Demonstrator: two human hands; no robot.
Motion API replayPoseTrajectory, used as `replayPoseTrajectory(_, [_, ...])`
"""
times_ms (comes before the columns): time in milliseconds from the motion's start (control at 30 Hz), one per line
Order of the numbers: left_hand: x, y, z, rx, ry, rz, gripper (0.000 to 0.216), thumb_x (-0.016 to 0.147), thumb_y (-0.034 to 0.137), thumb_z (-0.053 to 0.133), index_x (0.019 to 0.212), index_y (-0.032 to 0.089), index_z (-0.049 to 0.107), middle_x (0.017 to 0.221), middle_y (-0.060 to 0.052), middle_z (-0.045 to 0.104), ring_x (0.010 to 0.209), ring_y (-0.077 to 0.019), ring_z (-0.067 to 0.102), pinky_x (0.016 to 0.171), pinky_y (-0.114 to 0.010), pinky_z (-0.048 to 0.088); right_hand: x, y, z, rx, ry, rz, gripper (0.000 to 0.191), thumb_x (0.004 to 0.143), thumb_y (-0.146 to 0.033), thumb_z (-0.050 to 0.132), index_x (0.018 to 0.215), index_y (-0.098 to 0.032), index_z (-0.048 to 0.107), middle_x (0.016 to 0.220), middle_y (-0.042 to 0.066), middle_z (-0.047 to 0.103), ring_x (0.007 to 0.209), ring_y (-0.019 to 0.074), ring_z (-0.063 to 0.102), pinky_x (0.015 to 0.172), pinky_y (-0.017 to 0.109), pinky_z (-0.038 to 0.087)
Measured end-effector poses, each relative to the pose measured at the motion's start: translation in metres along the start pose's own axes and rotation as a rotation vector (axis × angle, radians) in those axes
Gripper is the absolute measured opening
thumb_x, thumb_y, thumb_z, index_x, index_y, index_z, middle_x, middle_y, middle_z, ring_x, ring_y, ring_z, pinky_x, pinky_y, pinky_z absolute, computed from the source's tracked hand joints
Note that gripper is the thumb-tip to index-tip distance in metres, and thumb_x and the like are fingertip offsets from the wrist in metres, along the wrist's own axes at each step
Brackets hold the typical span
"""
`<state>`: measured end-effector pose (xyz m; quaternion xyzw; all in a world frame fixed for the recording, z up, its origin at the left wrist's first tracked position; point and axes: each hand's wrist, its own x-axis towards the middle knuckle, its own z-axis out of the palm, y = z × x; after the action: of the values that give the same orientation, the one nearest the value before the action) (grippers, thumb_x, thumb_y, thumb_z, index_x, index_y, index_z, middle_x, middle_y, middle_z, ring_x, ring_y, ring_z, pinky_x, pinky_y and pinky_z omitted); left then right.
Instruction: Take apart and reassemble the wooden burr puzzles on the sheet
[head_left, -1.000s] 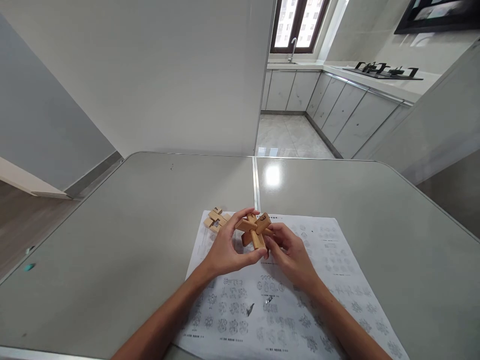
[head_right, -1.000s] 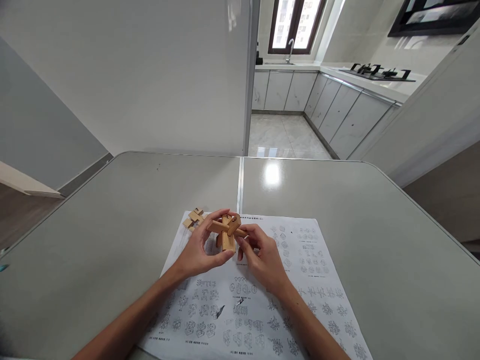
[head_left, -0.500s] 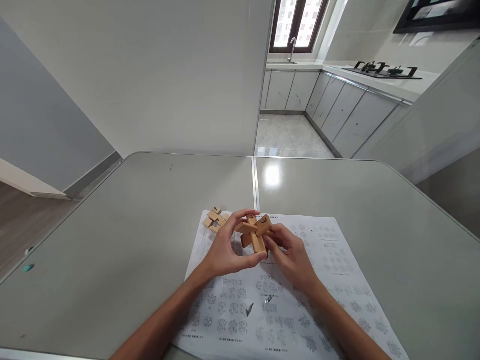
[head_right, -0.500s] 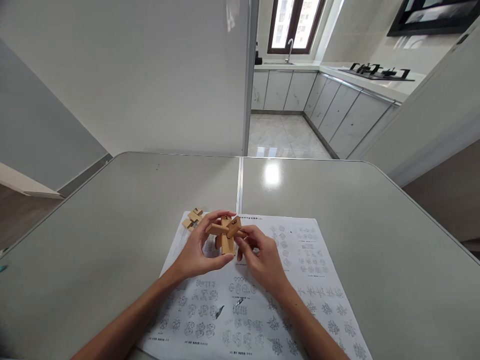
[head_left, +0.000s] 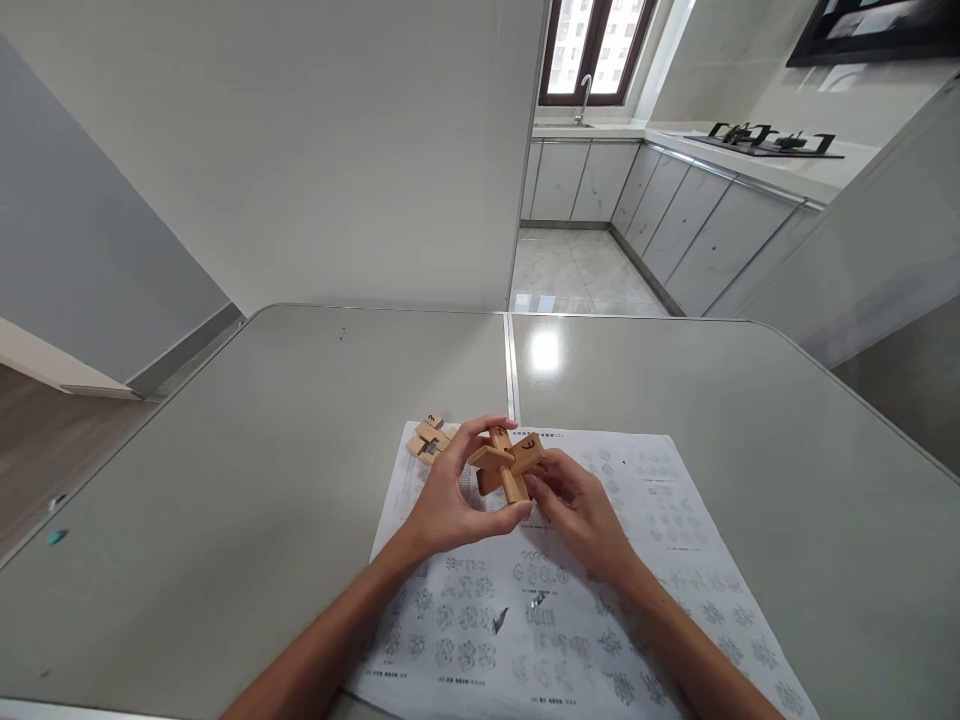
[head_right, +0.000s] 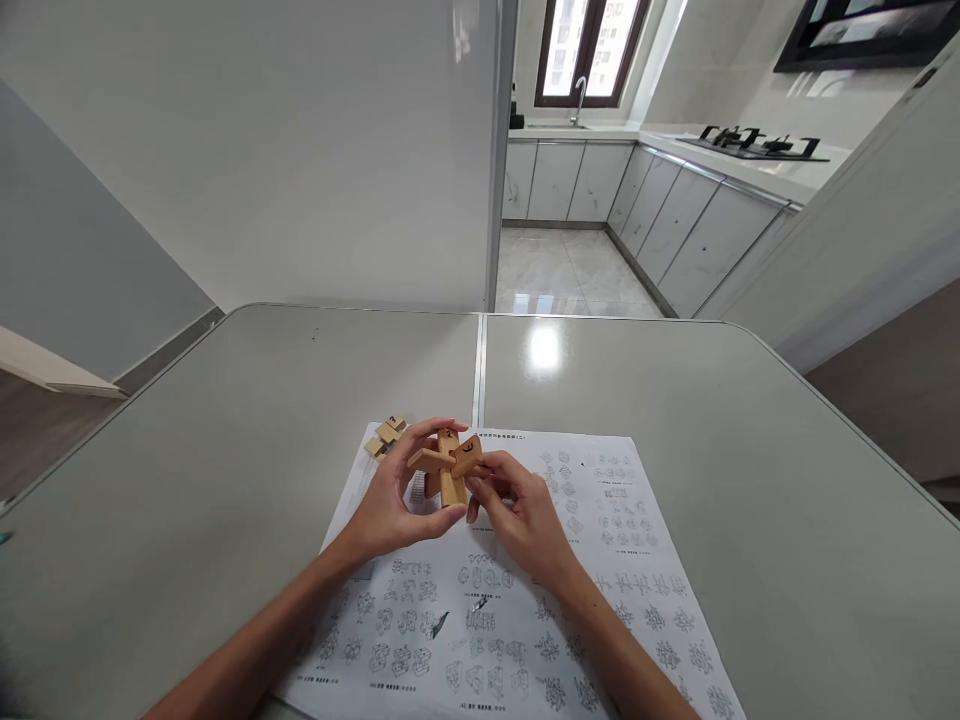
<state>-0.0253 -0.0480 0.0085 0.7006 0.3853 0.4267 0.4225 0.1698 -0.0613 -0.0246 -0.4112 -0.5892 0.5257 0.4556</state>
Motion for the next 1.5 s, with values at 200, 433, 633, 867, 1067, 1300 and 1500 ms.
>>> replayPoseTrajectory(200, [0.001, -0.011, 0.003, 0.188, 0.091, 0.084, 0.074, 0.078, 0.024, 0.085, 0.144, 0.028, 0.052, 0.143, -0.011, 0.061, 0.126, -0.0299, 0.064, 0.108, -0.046, 0.054, 0.001, -0.001, 0.000, -0.039, 0.116, -0.023, 0.028, 0.106, -0.048, 0.056, 0.123, -0.028, 0.066, 0.124, 0.008, 0.073, 0.111, 0.0259, 0.069, 0.094, 0.039, 0.055])
replayPoseTrajectory(433, [-0.004, -0.019, 0.008, 0.425, -0.012, 0.279, 0.086, 0.084, 0.018, 0.078, 0.158, 0.029, 0.035, 0.152, -0.014, 0.055, 0.138, -0.0328, 0.057, 0.111, -0.050, 0.054, 0.001, 0.002, -0.001, -0.082, 0.169, -0.015, 0.029, 0.106, -0.050, 0.054, 0.096, -0.024, 0.063, 0.092, 0.003, 0.068, 0.084, 0.0208, 0.063, 0.078, 0.033, 0.051])
replayPoseTrajectory(633, [-0.005, -0.020, 0.010, 0.435, -0.028, 0.309, 0.089, 0.083, 0.017, 0.078, 0.159, 0.029, 0.034, 0.149, -0.014, 0.058, 0.138, -0.0337, 0.059, 0.111, -0.051, 0.053, 0.001, 0.002, -0.001, -0.101, 0.150, -0.005, 0.029, 0.107, -0.047, 0.054, 0.091, -0.024, 0.061, 0.074, -0.002, 0.061, 0.067, 0.0166, 0.056, 0.066, 0.029, 0.046])
replayPoseTrajectory(867, [-0.003, -0.019, 0.006, 0.418, -0.038, 0.292, 0.090, 0.080, 0.020, 0.082, 0.157, 0.028, 0.037, 0.148, -0.014, 0.059, 0.133, -0.0330, 0.061, 0.109, -0.050, 0.054, 0.000, 0.000, 0.000, -0.141, 0.187, -0.021, 0.029, 0.107, -0.046, 0.055, 0.091, -0.023, 0.063, 0.070, -0.003, 0.059, 0.064, 0.0158, 0.055, 0.063, 0.029, 0.045])
replayPoseTrajectory(1067, [-0.004, -0.020, 0.006, 0.414, -0.040, 0.294, 0.090, 0.081, 0.022, 0.082, 0.158, 0.028, 0.037, 0.149, -0.014, 0.059, 0.135, -0.0333, 0.061, 0.111, -0.051, 0.053, -0.001, 0.001, 0.002, -0.079, 0.182, 0.010, 0.031, 0.105, -0.050, 0.058, 0.093, -0.022, 0.065, 0.073, -0.001, 0.064, 0.065, 0.0164, 0.058, 0.062, 0.029, 0.047])
replayPoseTrajectory(1300, [-0.004, -0.019, 0.008, 0.415, -0.049, 0.317, 0.089, 0.082, 0.020, 0.079, 0.159, 0.029, 0.035, 0.150, -0.012, 0.060, 0.134, -0.0305, 0.062, 0.110, -0.048, 0.054, -0.002, 0.003, 0.001, -0.074, 0.205, 0.008, 0.031, 0.104, -0.051, 0.061, 0.094, -0.021, 0.067, 0.074, 0.000, 0.065, 0.065, 0.0168, 0.058, 0.061, 0.030, 0.047])
replayPoseTrajectory(1500, [-0.003, -0.017, 0.006, 0.452, -0.023, 0.287, 0.093, 0.075, 0.020, 0.083, 0.156, 0.029, 0.038, 0.145, -0.011, 0.063, 0.128, -0.0309, 0.065, 0.109, -0.049, 0.054, -0.001, 0.002, -0.002, -0.073, 0.232, 0.023, 0.032, 0.104, -0.051, 0.060, 0.093, -0.022, 0.065, 0.071, -0.001, 0.062, 0.064, 0.0168, 0.056, 0.061, 0.030, 0.046])
